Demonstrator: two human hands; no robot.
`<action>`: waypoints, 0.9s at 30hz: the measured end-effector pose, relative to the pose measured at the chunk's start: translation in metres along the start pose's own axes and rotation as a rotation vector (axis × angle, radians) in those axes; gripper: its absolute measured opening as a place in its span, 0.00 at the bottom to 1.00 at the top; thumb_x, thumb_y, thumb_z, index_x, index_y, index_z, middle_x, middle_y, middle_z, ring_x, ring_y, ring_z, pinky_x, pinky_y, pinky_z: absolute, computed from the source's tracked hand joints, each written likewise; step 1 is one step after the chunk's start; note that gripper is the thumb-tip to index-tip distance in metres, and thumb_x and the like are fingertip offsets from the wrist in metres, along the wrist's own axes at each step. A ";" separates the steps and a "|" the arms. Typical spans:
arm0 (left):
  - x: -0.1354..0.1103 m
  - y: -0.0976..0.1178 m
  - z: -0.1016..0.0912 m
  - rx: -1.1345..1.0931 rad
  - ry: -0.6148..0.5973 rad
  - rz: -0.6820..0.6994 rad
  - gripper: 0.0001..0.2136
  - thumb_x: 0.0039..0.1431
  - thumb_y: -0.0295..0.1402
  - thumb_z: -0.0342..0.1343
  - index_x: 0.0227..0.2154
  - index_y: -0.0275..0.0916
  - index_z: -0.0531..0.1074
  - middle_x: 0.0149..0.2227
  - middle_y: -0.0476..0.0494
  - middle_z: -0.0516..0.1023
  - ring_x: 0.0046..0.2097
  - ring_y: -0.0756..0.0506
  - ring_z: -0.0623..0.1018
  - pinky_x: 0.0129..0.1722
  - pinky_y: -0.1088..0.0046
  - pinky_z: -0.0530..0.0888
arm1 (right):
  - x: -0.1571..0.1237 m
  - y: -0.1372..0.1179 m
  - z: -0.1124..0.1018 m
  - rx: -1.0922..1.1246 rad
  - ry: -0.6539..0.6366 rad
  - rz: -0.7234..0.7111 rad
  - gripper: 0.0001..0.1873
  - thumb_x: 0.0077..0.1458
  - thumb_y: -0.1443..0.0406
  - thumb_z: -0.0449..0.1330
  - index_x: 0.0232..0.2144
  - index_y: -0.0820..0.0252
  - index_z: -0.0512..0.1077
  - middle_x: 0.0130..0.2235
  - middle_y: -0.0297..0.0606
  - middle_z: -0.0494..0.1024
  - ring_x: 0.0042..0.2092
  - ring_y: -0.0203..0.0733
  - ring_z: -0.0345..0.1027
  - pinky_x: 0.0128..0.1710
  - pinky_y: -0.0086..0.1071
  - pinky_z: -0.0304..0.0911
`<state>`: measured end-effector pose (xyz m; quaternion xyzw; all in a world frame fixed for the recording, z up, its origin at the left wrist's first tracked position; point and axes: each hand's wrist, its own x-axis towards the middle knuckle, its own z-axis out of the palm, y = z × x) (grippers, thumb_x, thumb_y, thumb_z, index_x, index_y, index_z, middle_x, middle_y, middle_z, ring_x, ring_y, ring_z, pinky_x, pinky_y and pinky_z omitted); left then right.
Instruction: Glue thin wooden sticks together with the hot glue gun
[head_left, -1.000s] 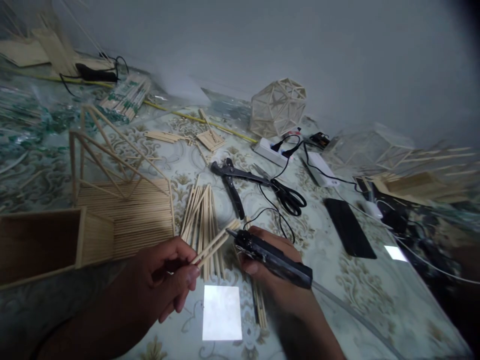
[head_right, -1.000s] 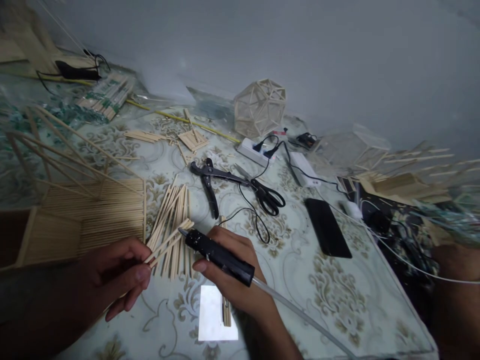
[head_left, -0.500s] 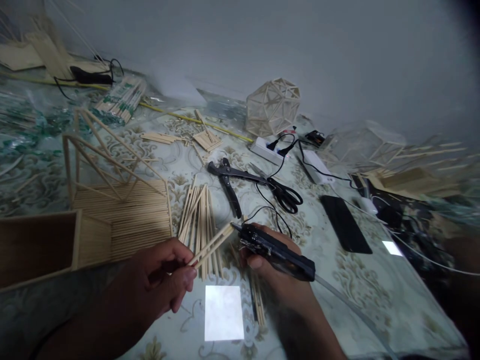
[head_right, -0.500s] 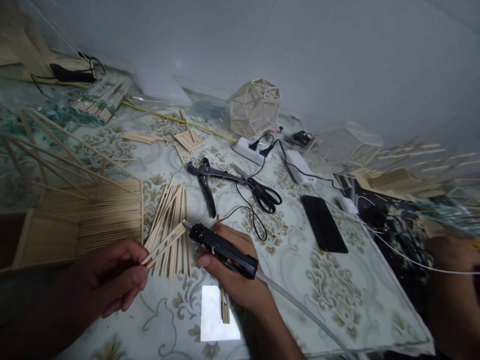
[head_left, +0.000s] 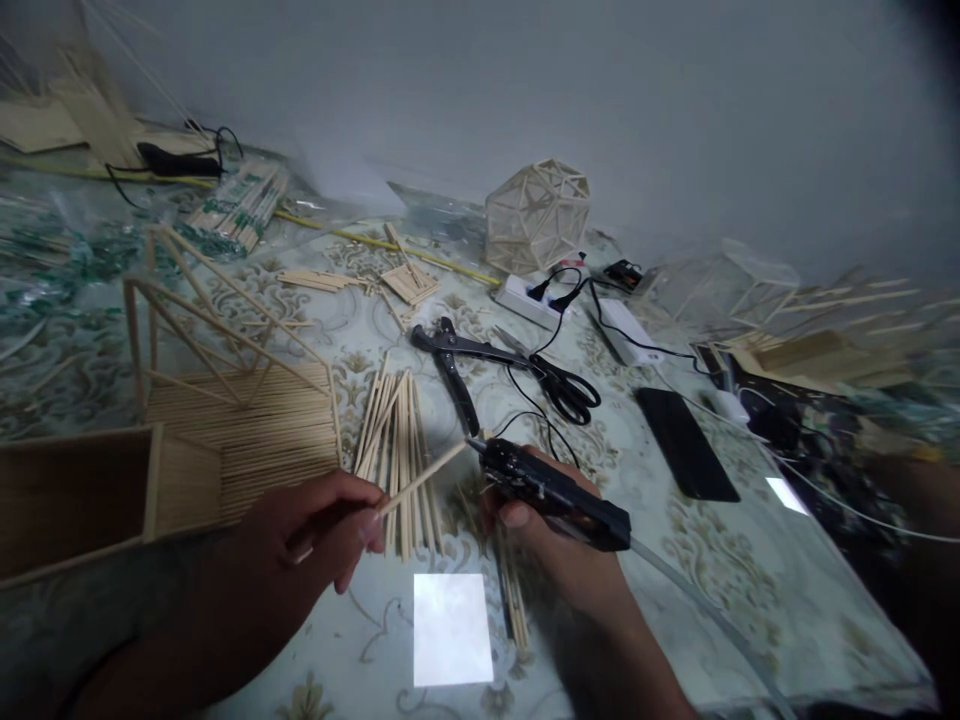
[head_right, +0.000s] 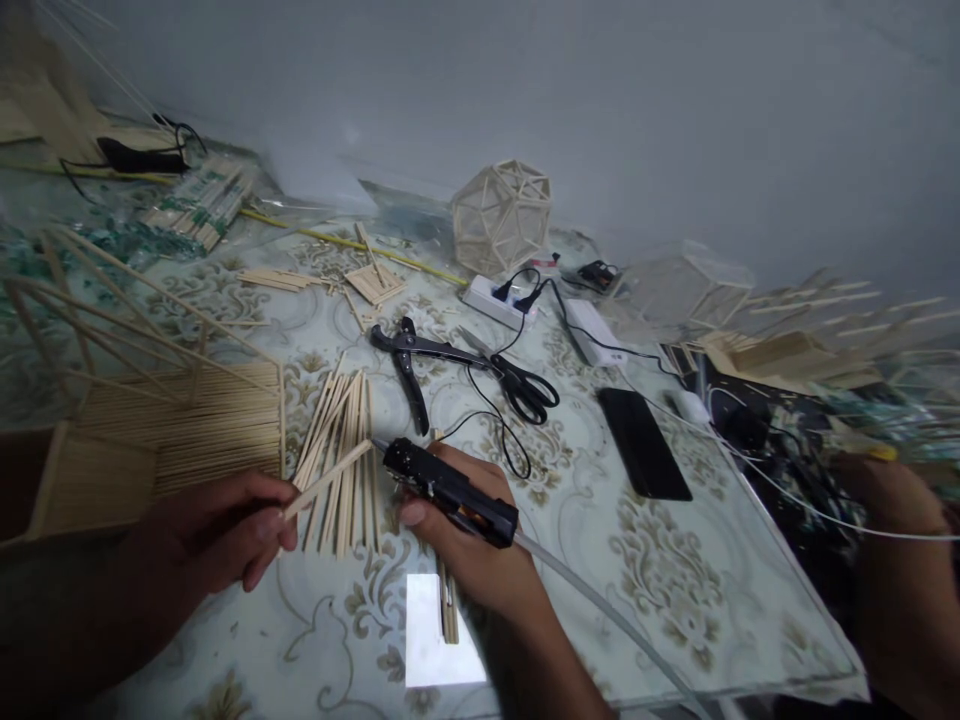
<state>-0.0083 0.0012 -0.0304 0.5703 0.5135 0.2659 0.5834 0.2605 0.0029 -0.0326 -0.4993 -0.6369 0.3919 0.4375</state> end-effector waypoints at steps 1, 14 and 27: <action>0.002 0.001 -0.001 0.037 0.050 0.025 0.11 0.68 0.42 0.58 0.36 0.44 0.81 0.22 0.52 0.76 0.24 0.50 0.69 0.25 0.75 0.68 | -0.001 0.002 -0.001 0.012 0.003 0.008 0.25 0.62 0.42 0.65 0.28 0.56 0.74 0.26 0.34 0.72 0.27 0.40 0.66 0.27 0.34 0.60; 0.005 0.007 0.002 0.039 0.025 -0.002 0.10 0.65 0.42 0.60 0.32 0.42 0.79 0.20 0.54 0.71 0.20 0.52 0.68 0.20 0.78 0.67 | 0.002 -0.004 0.001 -0.098 -0.062 -0.051 0.29 0.65 0.42 0.62 0.24 0.57 0.71 0.24 0.32 0.71 0.25 0.37 0.64 0.26 0.33 0.57; 0.000 0.005 0.003 -0.046 -0.091 -0.156 0.14 0.66 0.46 0.56 0.32 0.41 0.75 0.21 0.54 0.72 0.21 0.51 0.68 0.21 0.77 0.65 | 0.002 0.001 0.008 -0.116 -0.068 -0.141 0.21 0.65 0.50 0.66 0.26 0.56 0.72 0.26 0.29 0.70 0.26 0.35 0.64 0.27 0.31 0.57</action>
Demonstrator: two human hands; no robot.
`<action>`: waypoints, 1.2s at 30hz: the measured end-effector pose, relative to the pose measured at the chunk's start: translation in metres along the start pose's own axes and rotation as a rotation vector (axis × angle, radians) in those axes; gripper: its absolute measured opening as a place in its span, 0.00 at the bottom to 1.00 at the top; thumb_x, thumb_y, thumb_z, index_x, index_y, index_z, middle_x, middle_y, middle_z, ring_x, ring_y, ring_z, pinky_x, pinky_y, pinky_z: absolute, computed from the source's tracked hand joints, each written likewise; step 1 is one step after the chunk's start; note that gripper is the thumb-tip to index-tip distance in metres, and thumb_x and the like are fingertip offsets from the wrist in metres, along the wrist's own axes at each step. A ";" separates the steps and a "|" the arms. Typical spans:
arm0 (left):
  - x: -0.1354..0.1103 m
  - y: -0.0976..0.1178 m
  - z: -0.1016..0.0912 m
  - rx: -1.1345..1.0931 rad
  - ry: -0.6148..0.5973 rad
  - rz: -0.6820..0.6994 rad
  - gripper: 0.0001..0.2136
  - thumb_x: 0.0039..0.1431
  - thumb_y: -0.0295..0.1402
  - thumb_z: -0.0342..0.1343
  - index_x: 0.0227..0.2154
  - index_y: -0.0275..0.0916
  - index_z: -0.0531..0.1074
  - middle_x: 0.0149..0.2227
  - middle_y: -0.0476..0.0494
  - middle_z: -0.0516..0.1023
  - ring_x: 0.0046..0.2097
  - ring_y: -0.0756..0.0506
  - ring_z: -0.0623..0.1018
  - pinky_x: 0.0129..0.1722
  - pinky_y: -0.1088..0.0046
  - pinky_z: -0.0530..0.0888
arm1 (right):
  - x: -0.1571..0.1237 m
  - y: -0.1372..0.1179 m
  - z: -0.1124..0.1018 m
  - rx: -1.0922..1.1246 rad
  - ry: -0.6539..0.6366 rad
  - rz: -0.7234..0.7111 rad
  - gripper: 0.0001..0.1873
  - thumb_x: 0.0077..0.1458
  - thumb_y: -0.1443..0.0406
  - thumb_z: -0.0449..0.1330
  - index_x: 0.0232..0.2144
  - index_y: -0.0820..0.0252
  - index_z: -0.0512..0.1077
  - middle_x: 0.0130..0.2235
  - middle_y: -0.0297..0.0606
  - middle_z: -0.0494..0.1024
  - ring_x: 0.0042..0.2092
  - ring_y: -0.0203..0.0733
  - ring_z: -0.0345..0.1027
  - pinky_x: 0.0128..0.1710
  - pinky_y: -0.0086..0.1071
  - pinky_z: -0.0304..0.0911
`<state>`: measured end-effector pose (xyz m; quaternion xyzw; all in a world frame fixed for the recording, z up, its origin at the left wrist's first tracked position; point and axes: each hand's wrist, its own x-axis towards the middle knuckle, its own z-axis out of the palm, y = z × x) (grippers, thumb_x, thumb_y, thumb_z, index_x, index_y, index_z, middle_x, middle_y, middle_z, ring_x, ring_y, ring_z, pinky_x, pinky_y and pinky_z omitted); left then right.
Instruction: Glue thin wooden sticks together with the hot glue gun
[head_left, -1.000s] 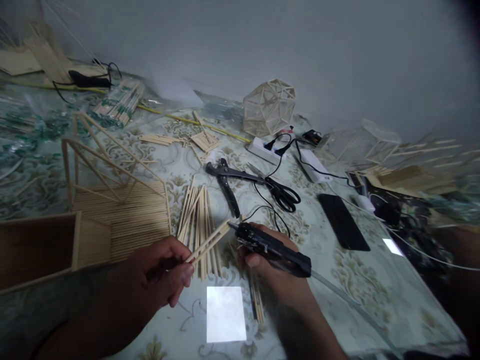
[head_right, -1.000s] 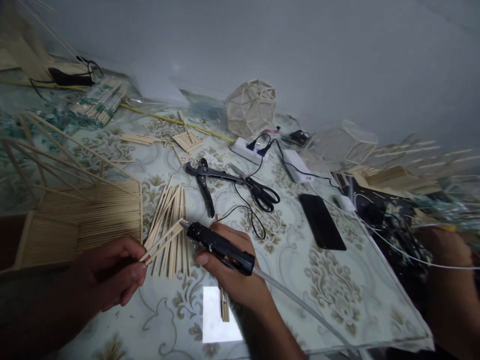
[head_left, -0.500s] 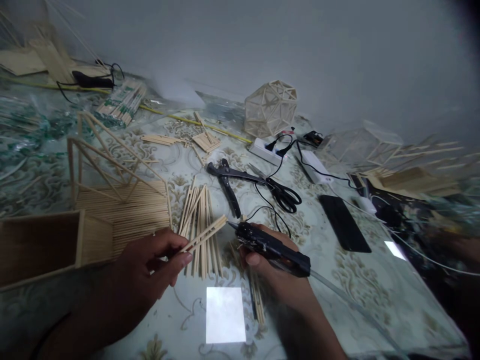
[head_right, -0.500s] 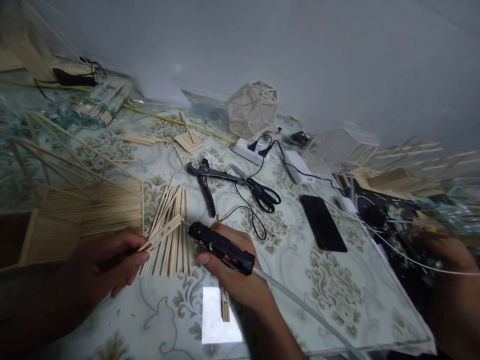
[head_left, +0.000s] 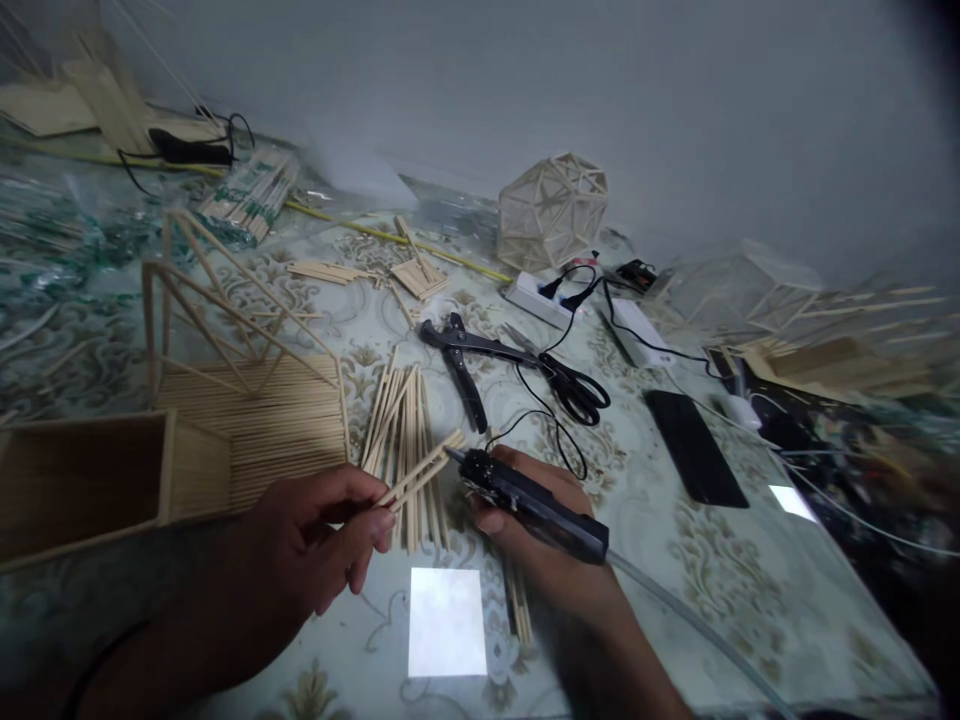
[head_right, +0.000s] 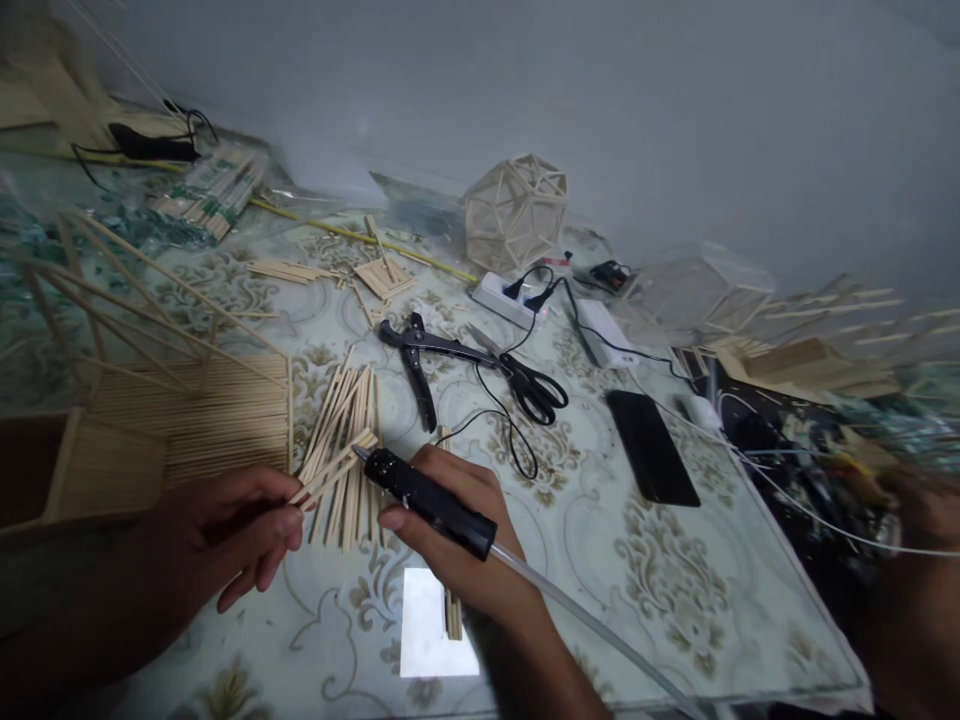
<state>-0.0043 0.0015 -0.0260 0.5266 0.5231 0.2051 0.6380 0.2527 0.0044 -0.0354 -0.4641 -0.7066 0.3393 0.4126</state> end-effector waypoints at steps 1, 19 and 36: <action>0.000 -0.001 0.000 -0.012 -0.006 -0.001 0.14 0.67 0.46 0.57 0.32 0.41 0.75 0.21 0.53 0.72 0.22 0.51 0.68 0.21 0.77 0.65 | 0.000 0.000 0.001 0.014 -0.016 -0.011 0.20 0.65 0.51 0.67 0.27 0.56 0.72 0.26 0.29 0.70 0.26 0.35 0.64 0.27 0.31 0.57; 0.001 -0.004 0.003 -0.325 -0.172 0.065 0.13 0.69 0.43 0.60 0.32 0.40 0.76 0.29 0.49 0.78 0.24 0.50 0.75 0.22 0.77 0.72 | -0.009 0.011 0.005 0.218 0.316 0.493 0.20 0.61 0.47 0.66 0.35 0.56 0.79 0.31 0.38 0.80 0.33 0.46 0.74 0.38 0.40 0.71; 0.004 -0.004 -0.006 -0.154 -0.132 0.102 0.15 0.69 0.48 0.59 0.35 0.41 0.75 0.23 0.55 0.64 0.26 0.51 0.62 0.28 0.74 0.61 | -0.037 0.052 -0.118 -0.525 0.044 0.257 0.13 0.56 0.61 0.64 0.44 0.56 0.75 0.43 0.44 0.80 0.41 0.50 0.78 0.43 0.42 0.75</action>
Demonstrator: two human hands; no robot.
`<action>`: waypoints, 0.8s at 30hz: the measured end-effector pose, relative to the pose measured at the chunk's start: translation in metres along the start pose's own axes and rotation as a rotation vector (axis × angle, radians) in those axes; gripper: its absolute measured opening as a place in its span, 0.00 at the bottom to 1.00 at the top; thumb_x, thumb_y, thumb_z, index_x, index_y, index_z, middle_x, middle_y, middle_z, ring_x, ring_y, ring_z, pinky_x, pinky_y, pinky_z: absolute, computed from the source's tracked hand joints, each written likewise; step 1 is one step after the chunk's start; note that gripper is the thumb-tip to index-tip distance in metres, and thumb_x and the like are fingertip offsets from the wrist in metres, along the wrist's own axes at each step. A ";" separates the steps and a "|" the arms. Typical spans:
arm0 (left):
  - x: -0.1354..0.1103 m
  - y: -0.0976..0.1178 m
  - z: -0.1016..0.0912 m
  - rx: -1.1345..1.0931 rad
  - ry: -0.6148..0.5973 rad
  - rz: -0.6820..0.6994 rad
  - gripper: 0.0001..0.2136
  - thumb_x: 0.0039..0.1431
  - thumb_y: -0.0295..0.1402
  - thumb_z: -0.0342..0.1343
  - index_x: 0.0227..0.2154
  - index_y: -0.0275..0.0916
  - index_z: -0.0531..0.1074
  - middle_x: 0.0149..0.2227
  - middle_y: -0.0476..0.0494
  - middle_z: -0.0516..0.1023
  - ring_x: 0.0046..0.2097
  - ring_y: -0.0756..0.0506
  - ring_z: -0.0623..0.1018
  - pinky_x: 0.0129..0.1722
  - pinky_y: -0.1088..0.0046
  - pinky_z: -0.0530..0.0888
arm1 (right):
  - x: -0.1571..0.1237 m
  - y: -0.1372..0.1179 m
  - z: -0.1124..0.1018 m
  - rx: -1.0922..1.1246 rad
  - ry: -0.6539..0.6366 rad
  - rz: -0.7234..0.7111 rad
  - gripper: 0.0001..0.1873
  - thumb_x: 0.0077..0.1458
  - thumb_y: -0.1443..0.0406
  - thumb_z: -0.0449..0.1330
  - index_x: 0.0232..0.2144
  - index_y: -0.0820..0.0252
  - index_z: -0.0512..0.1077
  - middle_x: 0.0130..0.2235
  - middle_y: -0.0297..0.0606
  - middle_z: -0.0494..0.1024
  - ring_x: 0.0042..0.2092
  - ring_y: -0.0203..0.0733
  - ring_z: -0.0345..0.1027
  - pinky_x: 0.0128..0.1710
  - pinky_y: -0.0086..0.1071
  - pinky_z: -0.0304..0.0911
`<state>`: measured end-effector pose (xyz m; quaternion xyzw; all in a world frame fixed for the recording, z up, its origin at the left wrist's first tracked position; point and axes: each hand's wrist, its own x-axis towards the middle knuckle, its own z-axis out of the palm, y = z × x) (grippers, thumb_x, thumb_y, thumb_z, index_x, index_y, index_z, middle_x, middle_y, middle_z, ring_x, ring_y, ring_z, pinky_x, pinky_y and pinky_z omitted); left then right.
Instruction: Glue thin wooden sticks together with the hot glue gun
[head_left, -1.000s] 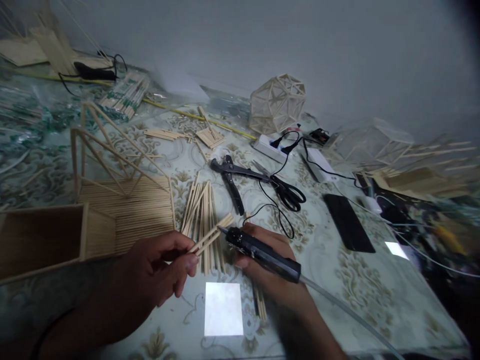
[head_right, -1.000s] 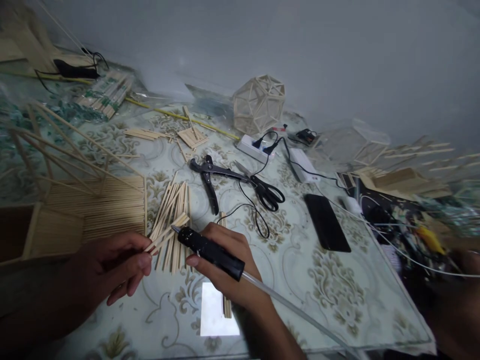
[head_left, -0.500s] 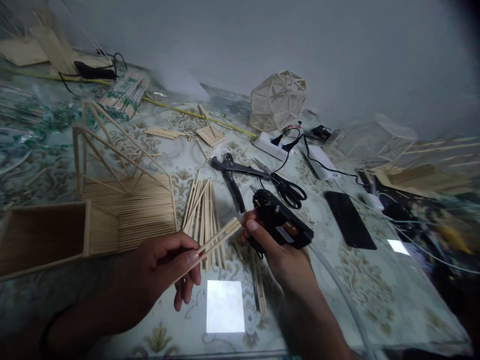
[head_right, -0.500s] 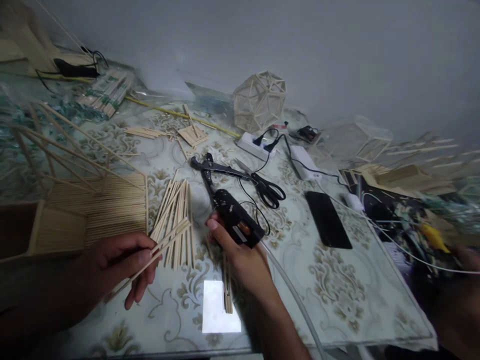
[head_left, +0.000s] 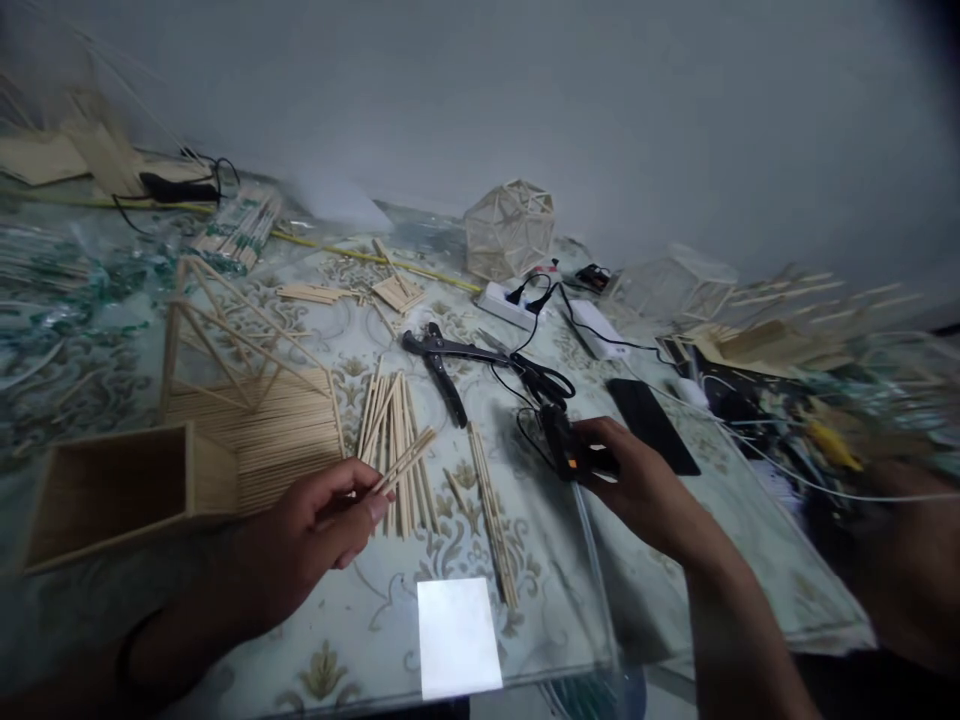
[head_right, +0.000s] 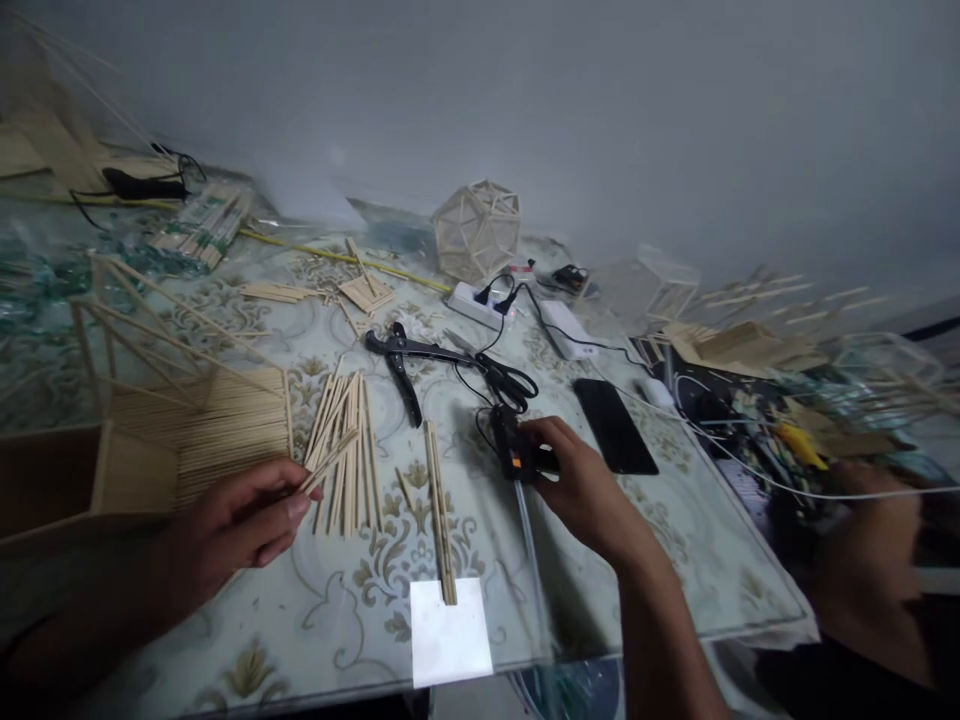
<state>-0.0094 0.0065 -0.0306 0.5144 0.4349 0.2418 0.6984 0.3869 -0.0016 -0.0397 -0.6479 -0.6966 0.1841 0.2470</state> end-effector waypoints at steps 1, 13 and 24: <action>-0.001 -0.001 0.000 0.033 -0.016 0.011 0.16 0.70 0.49 0.58 0.36 0.41 0.75 0.22 0.56 0.62 0.26 0.50 0.61 0.28 0.73 0.60 | 0.000 0.007 -0.001 -0.018 -0.027 -0.003 0.12 0.56 0.63 0.63 0.43 0.57 0.76 0.44 0.46 0.81 0.42 0.51 0.79 0.44 0.43 0.76; -0.002 0.007 0.009 0.027 -0.040 0.093 0.19 0.75 0.46 0.49 0.37 0.38 0.75 0.26 0.54 0.67 0.25 0.50 0.64 0.28 0.72 0.65 | -0.006 -0.063 -0.001 -0.031 0.280 0.007 0.13 0.68 0.56 0.60 0.41 0.55 0.81 0.43 0.47 0.84 0.43 0.52 0.79 0.47 0.46 0.72; -0.004 0.002 0.006 0.016 -0.099 0.163 0.20 0.77 0.48 0.46 0.36 0.38 0.73 0.27 0.52 0.68 0.27 0.50 0.66 0.29 0.71 0.65 | -0.001 -0.179 0.101 1.143 -0.056 0.191 0.15 0.63 0.52 0.68 0.35 0.57 0.75 0.28 0.30 0.72 0.32 0.37 0.65 0.35 0.31 0.62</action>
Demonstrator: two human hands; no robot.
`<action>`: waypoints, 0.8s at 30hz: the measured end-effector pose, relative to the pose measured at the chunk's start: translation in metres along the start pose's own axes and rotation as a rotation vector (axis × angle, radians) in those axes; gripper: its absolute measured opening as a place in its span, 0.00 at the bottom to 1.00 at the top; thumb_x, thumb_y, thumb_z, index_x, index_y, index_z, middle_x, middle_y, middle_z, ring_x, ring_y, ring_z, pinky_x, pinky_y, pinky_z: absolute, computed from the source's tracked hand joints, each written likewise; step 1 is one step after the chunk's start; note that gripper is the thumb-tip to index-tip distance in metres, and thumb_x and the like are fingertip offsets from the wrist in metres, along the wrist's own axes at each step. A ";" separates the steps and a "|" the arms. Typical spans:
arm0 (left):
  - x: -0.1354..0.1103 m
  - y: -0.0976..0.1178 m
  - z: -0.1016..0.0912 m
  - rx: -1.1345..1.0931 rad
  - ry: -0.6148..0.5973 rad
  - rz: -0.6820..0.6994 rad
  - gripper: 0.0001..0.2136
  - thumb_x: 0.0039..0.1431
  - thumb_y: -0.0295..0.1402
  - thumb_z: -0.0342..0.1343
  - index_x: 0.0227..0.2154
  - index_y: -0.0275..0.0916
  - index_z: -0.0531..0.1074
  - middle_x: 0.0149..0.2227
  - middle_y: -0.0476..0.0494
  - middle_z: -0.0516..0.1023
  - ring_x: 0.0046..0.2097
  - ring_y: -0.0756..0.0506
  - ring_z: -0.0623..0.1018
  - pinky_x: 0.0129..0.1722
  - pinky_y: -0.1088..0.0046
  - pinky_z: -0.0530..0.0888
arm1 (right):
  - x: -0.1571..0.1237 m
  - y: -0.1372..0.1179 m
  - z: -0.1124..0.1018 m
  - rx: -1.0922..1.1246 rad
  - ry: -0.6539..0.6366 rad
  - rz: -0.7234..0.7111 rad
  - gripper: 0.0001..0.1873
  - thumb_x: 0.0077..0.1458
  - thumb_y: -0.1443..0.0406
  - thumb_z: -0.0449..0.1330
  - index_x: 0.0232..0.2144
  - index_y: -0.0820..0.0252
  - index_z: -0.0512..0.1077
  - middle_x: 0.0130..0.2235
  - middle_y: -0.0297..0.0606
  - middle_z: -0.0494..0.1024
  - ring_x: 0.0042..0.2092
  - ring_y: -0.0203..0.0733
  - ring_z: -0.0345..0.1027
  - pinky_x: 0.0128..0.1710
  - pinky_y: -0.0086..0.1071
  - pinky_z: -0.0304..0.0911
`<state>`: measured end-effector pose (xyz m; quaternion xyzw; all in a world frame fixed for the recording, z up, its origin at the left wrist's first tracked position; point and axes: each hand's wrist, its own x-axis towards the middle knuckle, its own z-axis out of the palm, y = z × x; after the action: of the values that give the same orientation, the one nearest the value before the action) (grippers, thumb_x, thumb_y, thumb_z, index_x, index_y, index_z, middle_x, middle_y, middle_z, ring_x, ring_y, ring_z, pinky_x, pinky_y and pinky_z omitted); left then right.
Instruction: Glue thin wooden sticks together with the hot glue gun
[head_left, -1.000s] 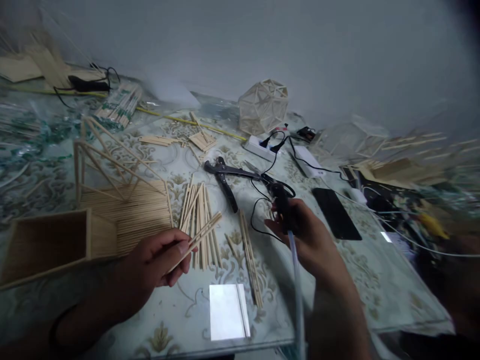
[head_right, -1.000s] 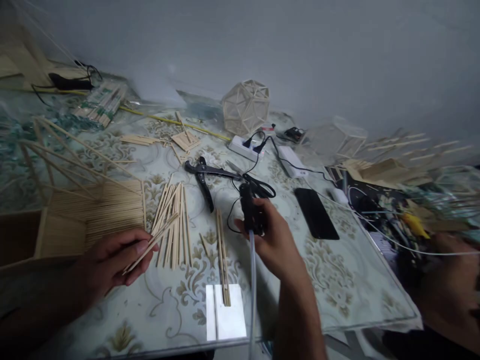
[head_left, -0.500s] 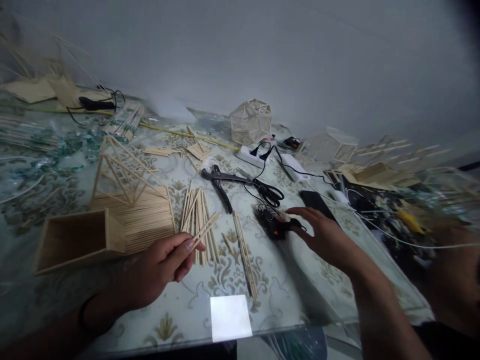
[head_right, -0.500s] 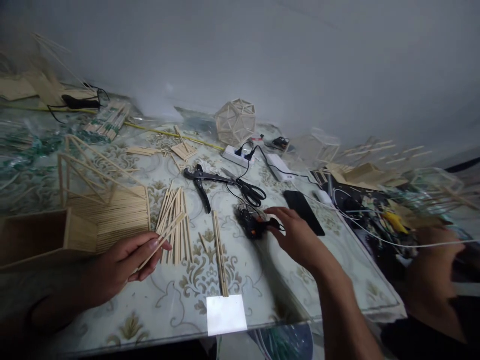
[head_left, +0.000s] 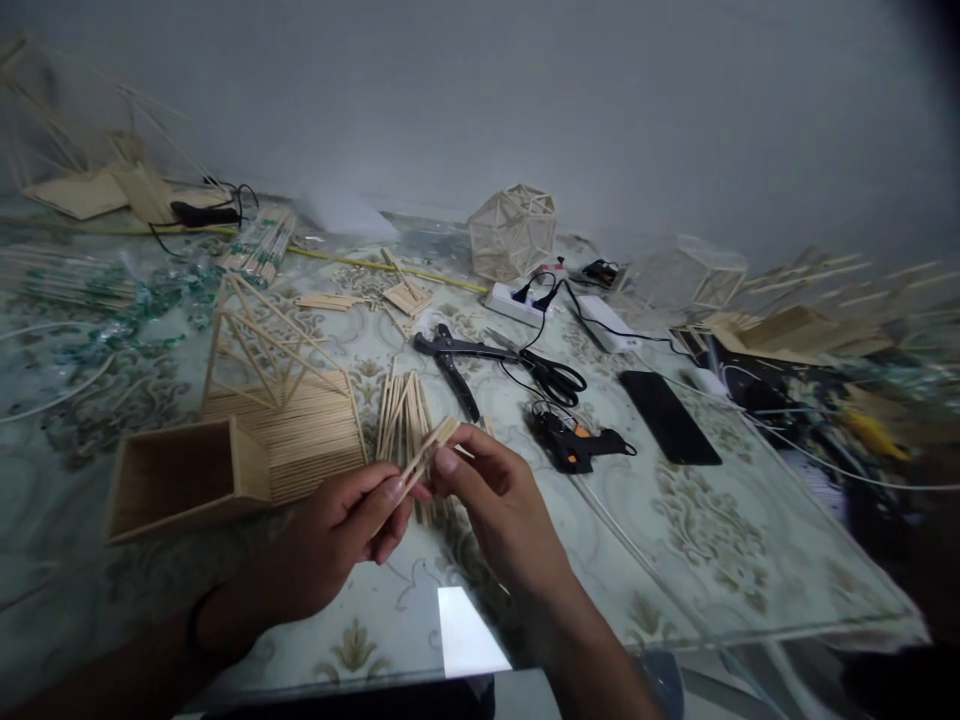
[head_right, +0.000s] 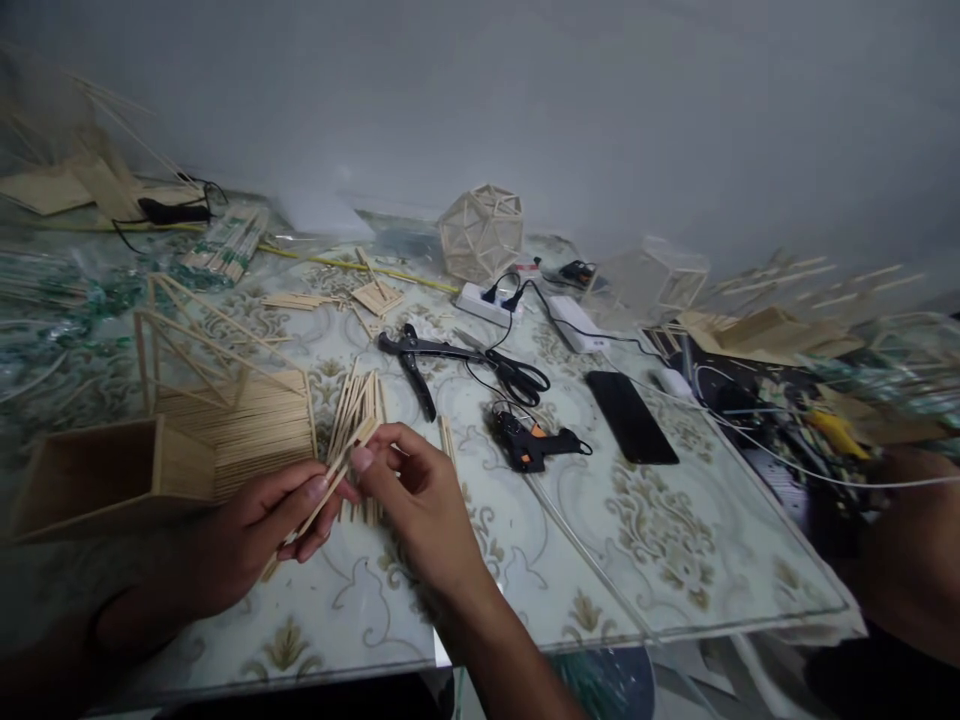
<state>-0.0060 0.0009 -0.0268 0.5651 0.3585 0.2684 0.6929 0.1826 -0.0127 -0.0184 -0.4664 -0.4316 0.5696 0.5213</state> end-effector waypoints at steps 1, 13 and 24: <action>0.000 0.000 0.000 0.000 -0.003 -0.004 0.20 0.77 0.48 0.46 0.36 0.39 0.73 0.28 0.52 0.68 0.28 0.50 0.66 0.29 0.71 0.65 | 0.000 0.000 0.001 0.038 -0.008 0.014 0.15 0.63 0.52 0.68 0.33 0.57 0.73 0.27 0.30 0.72 0.31 0.37 0.64 0.35 0.31 0.62; -0.004 0.004 0.001 0.137 0.031 -0.008 0.20 0.77 0.45 0.45 0.29 0.42 0.67 0.25 0.53 0.65 0.28 0.48 0.65 0.31 0.70 0.64 | 0.003 0.004 0.016 0.000 0.083 -0.024 0.10 0.58 0.59 0.65 0.29 0.55 0.69 0.25 0.27 0.68 0.27 0.35 0.61 0.29 0.29 0.61; -0.001 0.008 0.000 0.228 0.101 0.034 0.20 0.77 0.42 0.45 0.27 0.41 0.65 0.24 0.54 0.64 0.27 0.48 0.63 0.30 0.70 0.62 | 0.000 0.008 0.019 -0.036 -0.025 0.072 0.12 0.56 0.58 0.70 0.30 0.56 0.71 0.25 0.26 0.69 0.28 0.36 0.63 0.31 0.31 0.60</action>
<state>-0.0064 0.0017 -0.0192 0.6321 0.4115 0.2655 0.6005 0.1625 -0.0135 -0.0222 -0.4839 -0.4311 0.5860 0.4864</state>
